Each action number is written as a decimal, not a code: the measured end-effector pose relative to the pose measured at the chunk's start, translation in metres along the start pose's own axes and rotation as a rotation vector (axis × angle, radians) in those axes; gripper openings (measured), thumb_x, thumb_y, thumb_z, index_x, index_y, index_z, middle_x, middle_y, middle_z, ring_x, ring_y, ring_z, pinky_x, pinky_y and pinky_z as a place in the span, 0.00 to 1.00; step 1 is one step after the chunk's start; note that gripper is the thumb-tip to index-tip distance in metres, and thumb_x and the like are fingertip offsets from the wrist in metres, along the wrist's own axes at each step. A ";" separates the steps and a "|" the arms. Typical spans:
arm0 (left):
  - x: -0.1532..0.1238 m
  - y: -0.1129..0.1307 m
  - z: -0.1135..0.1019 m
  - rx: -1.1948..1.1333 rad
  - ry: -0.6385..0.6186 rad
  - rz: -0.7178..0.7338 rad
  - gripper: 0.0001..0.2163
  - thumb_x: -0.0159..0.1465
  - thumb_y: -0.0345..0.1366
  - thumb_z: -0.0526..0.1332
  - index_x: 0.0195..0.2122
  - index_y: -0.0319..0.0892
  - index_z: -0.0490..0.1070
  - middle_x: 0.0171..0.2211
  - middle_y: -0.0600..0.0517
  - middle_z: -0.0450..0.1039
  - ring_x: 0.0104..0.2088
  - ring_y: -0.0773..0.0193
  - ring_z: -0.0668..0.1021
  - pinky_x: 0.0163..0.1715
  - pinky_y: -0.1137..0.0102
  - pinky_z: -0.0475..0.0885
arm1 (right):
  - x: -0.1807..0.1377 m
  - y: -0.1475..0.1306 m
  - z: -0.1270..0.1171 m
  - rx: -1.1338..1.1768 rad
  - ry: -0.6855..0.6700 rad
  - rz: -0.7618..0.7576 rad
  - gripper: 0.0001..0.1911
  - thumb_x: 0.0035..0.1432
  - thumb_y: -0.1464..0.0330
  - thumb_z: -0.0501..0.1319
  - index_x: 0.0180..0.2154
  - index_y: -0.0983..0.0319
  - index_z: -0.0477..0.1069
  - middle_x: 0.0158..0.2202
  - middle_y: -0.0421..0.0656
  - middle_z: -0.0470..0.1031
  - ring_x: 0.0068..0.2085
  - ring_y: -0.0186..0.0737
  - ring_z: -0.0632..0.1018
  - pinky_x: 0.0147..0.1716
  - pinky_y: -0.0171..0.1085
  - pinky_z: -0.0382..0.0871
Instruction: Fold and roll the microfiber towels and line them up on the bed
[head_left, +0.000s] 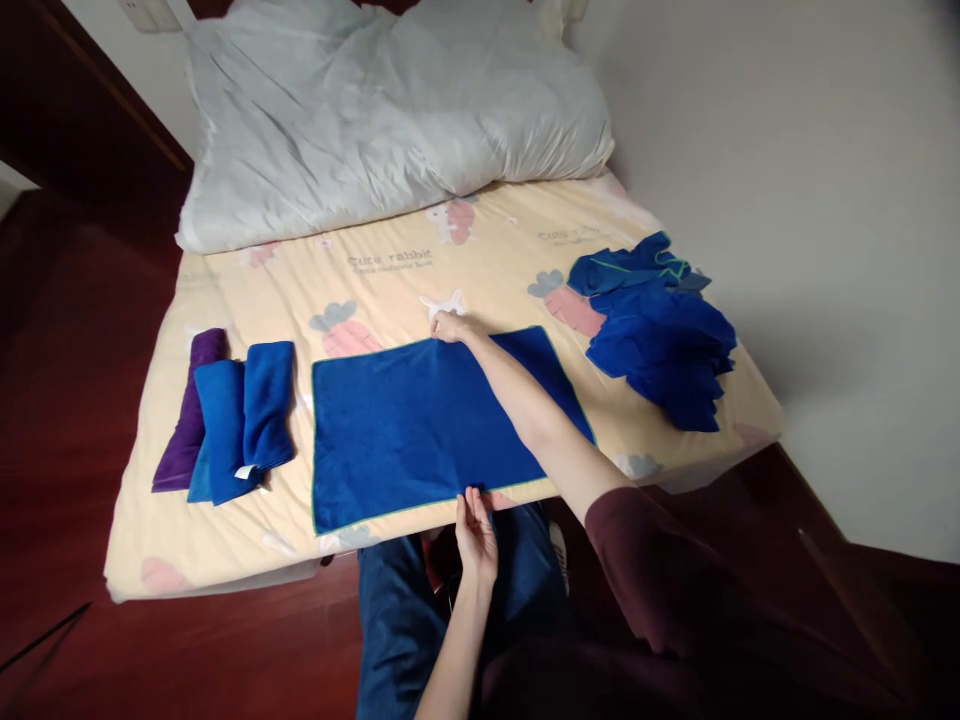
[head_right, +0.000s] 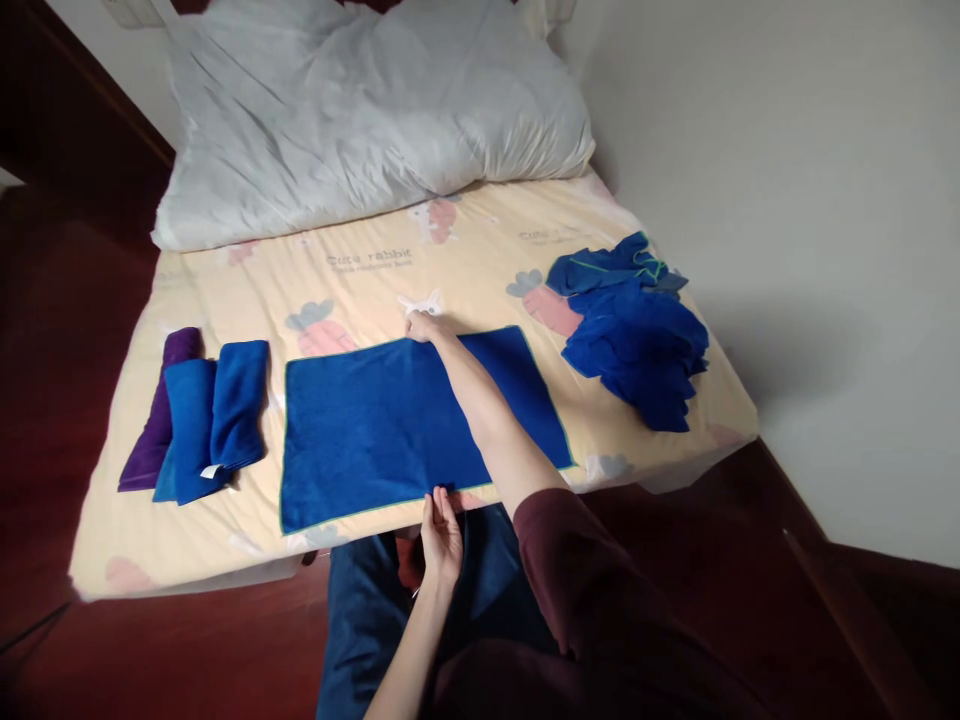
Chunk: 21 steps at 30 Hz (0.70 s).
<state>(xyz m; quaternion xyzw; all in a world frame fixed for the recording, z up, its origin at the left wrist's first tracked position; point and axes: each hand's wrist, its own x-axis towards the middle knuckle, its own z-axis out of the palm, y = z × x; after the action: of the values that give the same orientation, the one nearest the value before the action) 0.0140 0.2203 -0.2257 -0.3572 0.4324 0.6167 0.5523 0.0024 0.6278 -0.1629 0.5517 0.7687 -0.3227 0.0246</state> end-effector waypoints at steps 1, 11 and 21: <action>-0.002 0.000 0.000 -0.024 -0.002 -0.003 0.09 0.73 0.27 0.55 0.49 0.37 0.73 0.44 0.45 0.81 0.50 0.67 0.83 0.50 0.80 0.78 | 0.001 0.001 -0.001 0.009 0.037 -0.014 0.13 0.59 0.70 0.69 0.46 0.60 0.79 0.48 0.45 0.81 0.48 0.42 0.81 0.49 0.34 0.73; -0.021 0.005 -0.002 -0.008 -0.035 0.026 0.09 0.72 0.25 0.55 0.42 0.37 0.74 0.40 0.47 0.81 0.44 0.68 0.84 0.46 0.80 0.80 | -0.008 -0.001 -0.014 0.160 0.170 -0.058 0.10 0.58 0.74 0.67 0.43 0.62 0.79 0.42 0.43 0.81 0.41 0.37 0.80 0.46 0.32 0.71; -0.083 0.055 -0.001 0.166 -0.185 0.307 0.09 0.69 0.24 0.59 0.35 0.38 0.77 0.38 0.46 0.80 0.40 0.68 0.84 0.48 0.77 0.80 | -0.075 -0.026 -0.084 0.458 0.270 -0.114 0.08 0.53 0.76 0.71 0.32 0.63 0.73 0.19 0.35 0.74 0.22 0.32 0.75 0.30 0.30 0.72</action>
<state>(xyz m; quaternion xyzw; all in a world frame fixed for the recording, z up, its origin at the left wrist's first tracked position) -0.0295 0.1872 -0.1423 -0.1820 0.4784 0.6863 0.5168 0.0361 0.6050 -0.0551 0.5367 0.7017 -0.4128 -0.2217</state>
